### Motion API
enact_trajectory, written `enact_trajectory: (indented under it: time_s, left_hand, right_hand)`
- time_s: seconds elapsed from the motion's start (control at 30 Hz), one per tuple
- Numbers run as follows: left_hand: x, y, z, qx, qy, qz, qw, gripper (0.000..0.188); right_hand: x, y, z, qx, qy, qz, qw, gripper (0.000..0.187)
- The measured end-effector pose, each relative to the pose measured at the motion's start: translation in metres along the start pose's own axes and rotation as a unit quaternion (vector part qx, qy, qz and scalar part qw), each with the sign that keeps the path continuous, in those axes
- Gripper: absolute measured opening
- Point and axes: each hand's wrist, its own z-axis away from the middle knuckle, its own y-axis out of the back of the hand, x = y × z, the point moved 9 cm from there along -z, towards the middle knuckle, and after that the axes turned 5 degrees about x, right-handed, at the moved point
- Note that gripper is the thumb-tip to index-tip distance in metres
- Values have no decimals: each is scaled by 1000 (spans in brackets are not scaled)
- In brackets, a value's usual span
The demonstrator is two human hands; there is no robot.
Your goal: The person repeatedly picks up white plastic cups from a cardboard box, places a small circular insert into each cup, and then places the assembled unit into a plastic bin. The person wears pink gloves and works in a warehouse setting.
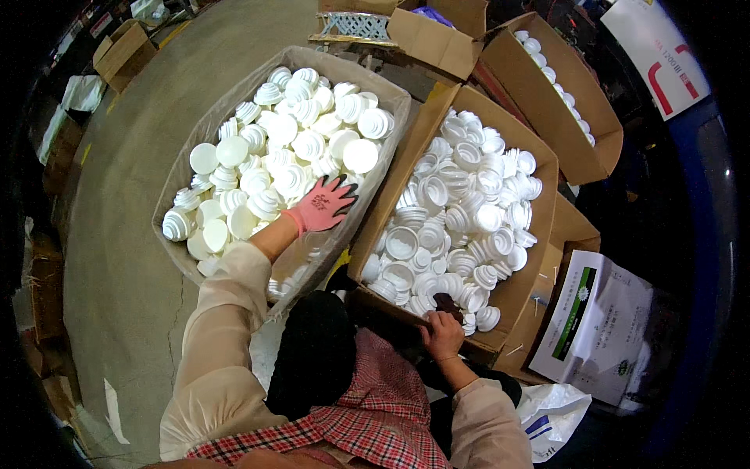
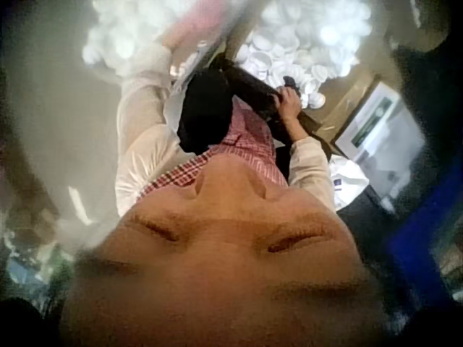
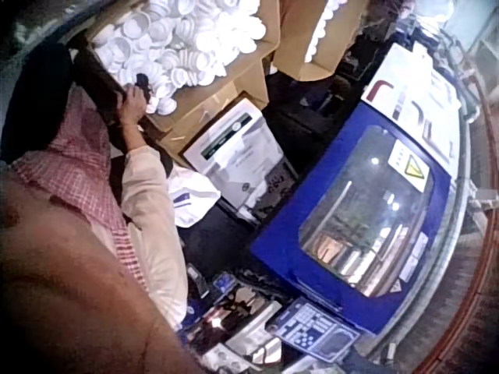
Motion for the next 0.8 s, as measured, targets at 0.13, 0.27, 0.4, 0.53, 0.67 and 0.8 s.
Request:
enact_trajectory:
  time_s: [0.13,0.27,0.4,0.53,0.67,0.8]
  left_hand:
    - [-8,-24,-1,66,7,-29,997,63]
    - [-12,-28,-12,13,10,2,1000,60]
    - [-40,57,48,242,225,-76,941,63]
    - [-105,-34,135,74,398,-39,913,68]
    - [-115,-7,142,74,385,80,917,64]
    - [-37,12,210,40,337,-65,938,69]
  right_hand:
    - [1,1,4,23,10,-15,1000,38]
    - [1,1,-1,19,9,-12,1000,41]
    - [4,3,4,30,1,6,1000,41]
    - [3,-5,2,22,22,-8,999,40]
    - [4,-3,6,25,17,-7,1000,41]
    - [6,-5,10,32,11,6,999,46]
